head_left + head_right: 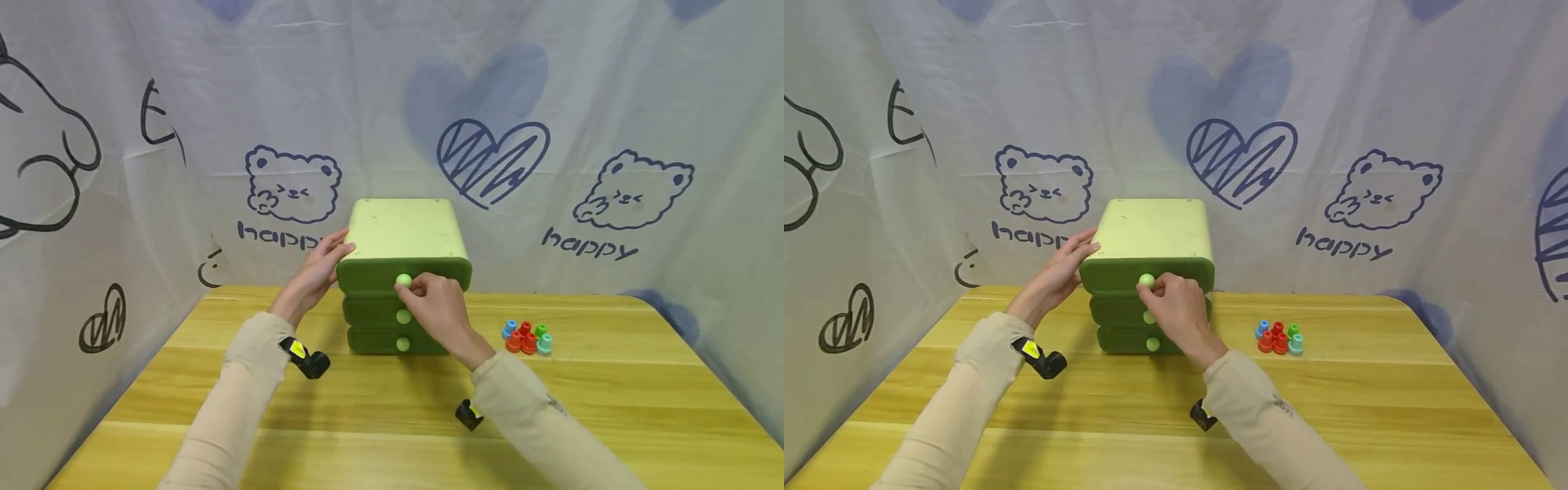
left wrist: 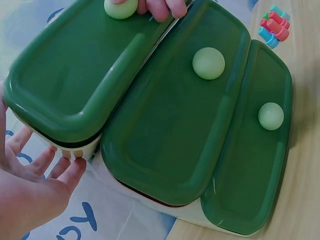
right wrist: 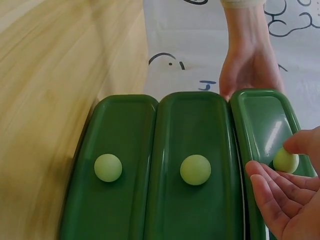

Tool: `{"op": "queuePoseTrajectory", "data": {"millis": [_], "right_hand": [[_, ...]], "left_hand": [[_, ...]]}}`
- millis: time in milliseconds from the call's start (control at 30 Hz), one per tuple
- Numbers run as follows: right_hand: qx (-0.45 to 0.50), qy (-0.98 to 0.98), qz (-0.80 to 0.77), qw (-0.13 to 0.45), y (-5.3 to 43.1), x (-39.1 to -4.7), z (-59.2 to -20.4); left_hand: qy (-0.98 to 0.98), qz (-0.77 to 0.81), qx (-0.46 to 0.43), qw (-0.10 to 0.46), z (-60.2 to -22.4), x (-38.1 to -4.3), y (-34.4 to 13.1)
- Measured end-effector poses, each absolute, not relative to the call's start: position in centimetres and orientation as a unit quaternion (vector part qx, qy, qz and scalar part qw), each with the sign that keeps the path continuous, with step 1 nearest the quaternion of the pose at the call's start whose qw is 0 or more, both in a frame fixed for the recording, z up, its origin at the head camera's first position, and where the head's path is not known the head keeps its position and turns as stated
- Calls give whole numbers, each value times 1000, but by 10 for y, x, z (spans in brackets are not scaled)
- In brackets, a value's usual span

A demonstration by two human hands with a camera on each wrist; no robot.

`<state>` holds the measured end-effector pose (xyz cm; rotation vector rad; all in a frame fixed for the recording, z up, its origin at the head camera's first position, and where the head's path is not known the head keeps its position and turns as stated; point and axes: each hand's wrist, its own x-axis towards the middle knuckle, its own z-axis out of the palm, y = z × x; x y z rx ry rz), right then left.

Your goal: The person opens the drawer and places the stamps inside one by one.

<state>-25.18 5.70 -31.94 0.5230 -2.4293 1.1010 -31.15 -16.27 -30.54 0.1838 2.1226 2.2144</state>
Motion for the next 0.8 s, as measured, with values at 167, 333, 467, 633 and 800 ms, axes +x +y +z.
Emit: {"op": "queuePoseTrajectory", "data": {"millis": [167, 333, 467, 633, 800], "right_hand": [[182, -878, 396, 199, 57, -256, -319], [178, -879, 396, 196, 57, -257, -319], [176, -880, 394, 200, 56, -258, -322], [176, -880, 398, 191, 55, -255, -327], [178, -880, 410, 162, 55, -249, -329]], "left_hand": [[684, 726, 61, 30, -305, -311, -161], [684, 727, 59, 28, -304, -310, -161], [686, 725, 58, 26, -303, -311, -161], [686, 724, 59, 25, -304, -311, -161], [687, 724, 55, 24, -305, -311, -160]]}}
